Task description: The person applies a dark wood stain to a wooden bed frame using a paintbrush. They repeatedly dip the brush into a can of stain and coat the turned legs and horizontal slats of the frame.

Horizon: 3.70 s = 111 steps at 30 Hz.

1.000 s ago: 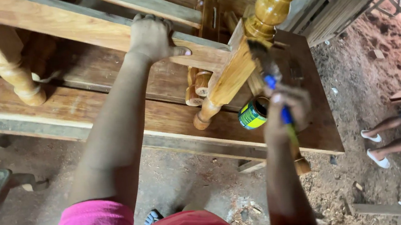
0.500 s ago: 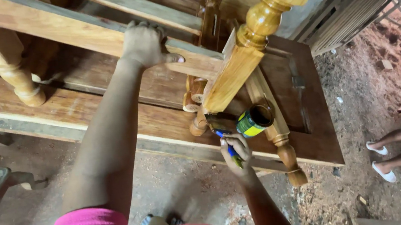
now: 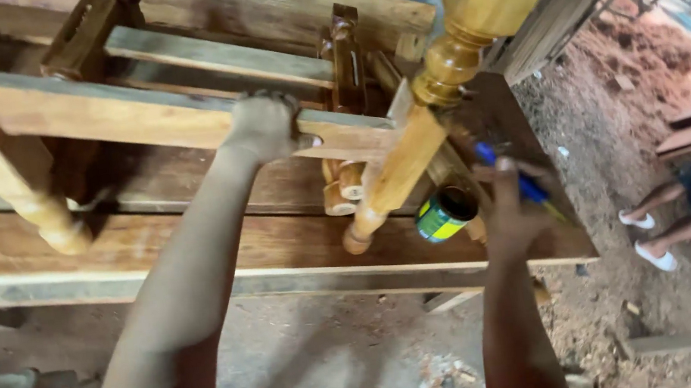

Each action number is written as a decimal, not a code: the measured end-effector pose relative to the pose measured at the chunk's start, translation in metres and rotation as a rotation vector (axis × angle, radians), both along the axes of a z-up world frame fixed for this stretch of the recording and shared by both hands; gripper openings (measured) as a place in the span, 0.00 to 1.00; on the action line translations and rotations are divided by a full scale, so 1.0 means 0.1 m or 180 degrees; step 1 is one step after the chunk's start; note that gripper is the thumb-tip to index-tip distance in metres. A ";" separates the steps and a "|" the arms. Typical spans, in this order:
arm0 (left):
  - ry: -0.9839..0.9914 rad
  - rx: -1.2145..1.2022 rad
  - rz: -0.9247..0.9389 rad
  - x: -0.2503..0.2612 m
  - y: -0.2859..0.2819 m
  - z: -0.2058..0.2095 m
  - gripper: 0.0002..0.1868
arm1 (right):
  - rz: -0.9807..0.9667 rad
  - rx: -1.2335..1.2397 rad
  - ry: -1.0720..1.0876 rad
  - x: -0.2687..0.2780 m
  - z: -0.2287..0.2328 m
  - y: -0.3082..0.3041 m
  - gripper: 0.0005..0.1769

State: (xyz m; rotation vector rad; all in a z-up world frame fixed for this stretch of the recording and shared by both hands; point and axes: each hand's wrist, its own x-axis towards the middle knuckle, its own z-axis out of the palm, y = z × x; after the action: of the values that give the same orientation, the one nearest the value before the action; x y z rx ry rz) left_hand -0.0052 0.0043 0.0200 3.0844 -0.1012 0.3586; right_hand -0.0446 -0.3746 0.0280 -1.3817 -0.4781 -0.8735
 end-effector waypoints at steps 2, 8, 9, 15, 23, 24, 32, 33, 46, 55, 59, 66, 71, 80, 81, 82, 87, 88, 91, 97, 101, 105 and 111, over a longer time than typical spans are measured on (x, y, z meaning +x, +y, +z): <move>0.0245 -0.0024 -0.0453 0.03 0.13 0.00 0.35 | -0.0168 -0.0310 -0.0020 -0.28 0.32 0.17 0.12; 0.0661 0.0030 -0.0521 0.02 1.05 0.04 0.37 | -0.0284 -0.1109 -0.0158 -0.48 0.75 0.33 0.15; 0.0661 0.0028 -0.0586 -0.06 1.00 0.11 0.37 | -0.0348 -0.1119 -0.0146 -0.52 0.84 0.49 0.15; 0.0844 -0.0041 -0.0364 -0.46 0.81 0.38 0.35 | -0.1059 -0.2918 -0.0207 -0.10 1.08 1.06 0.11; 0.0706 -0.0243 -0.0628 -0.54 0.73 0.21 0.39 | -0.2313 -0.5022 0.0663 -0.03 1.38 1.38 0.15; 0.0716 -0.0254 -0.0641 -0.58 0.72 0.18 0.39 | -0.2317 -0.5037 0.0676 -0.09 1.45 1.39 0.15; 0.0128 0.0480 -0.0651 -0.58 0.68 0.09 0.36 | -0.1729 -0.5247 0.1659 0.03 1.37 1.52 0.11; 0.0114 0.0476 -0.0648 -0.58 0.69 0.10 0.36 | -0.1740 -0.5248 0.1646 -0.06 1.51 1.60 0.11; 0.0483 -0.0596 -0.0876 -0.59 0.71 0.13 0.34 | -0.1766 -0.5172 0.0569 0.21 1.65 1.12 0.13; 0.0224 -0.0419 -0.0836 -0.50 0.66 0.03 0.36 | -0.1523 -0.4970 0.0515 0.28 1.28 1.27 0.11; 0.0110 -0.0467 -0.0878 -0.42 0.66 -0.08 0.34 | -0.1991 -0.5449 0.0397 0.30 1.34 1.12 0.13; 0.0318 -0.0504 -0.0879 -0.34 0.62 -0.05 0.34 | -0.1354 -0.4717 0.0908 -0.19 1.41 1.35 0.13; 0.0350 -0.0461 -0.0818 -0.31 0.62 -0.08 0.33 | -0.2337 -0.5273 0.0287 0.03 1.44 1.04 0.14; 0.0211 -0.0375 -0.0833 -0.27 0.63 -0.12 0.36 | -0.2357 -0.4852 -0.0037 0.13 0.84 1.06 0.11; 0.0208 -0.0377 -0.0820 -0.27 0.63 -0.12 0.36 | -0.2348 -0.4851 -0.0049 0.10 0.93 1.09 0.11; 0.0209 -0.0398 -0.0833 -0.27 0.64 -0.12 0.36 | -0.2255 -0.4633 0.0106 0.07 1.02 1.12 0.12; 0.0390 -0.0241 -0.0857 -0.42 0.65 0.01 0.33 | -0.2176 -0.4497 0.0394 0.15 1.02 1.27 0.18; 0.0301 -0.0267 -0.0871 -0.39 0.64 -0.03 0.35 | -0.2282 -0.4727 0.0355 0.26 0.91 1.24 0.18; 0.0211 -0.0335 -0.0866 -0.34 0.66 -0.04 0.37 | -0.2257 -0.4754 0.0122 0.22 1.00 1.19 0.13; 0.0365 -0.0376 -0.0861 -0.36 0.67 -0.03 0.37 | -0.2467 -0.3874 -0.0607 -0.40 0.39 1.03 0.12; 0.0277 -0.0517 -0.0931 -0.44 0.72 0.06 0.36 | -0.2375 -0.2912 -0.0624 -0.62 -0.70 0.96 0.08; 0.0449 -0.0403 -0.0893 -0.50 0.72 0.15 0.36 | -0.2327 -0.2198 -0.0603 -0.69 -1.14 1.02 0.02; 0.0287 -0.0625 -0.0955 -0.54 0.76 0.16 0.34 | -0.2693 -0.2667 -0.0187 -0.93 -1.07 1.23 0.04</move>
State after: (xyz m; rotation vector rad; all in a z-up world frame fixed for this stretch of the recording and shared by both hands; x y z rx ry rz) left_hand -0.0593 0.0807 0.0361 2.8268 -0.4874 0.2017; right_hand -0.1377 -0.2512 -0.0795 -2.4158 -0.2942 -1.4848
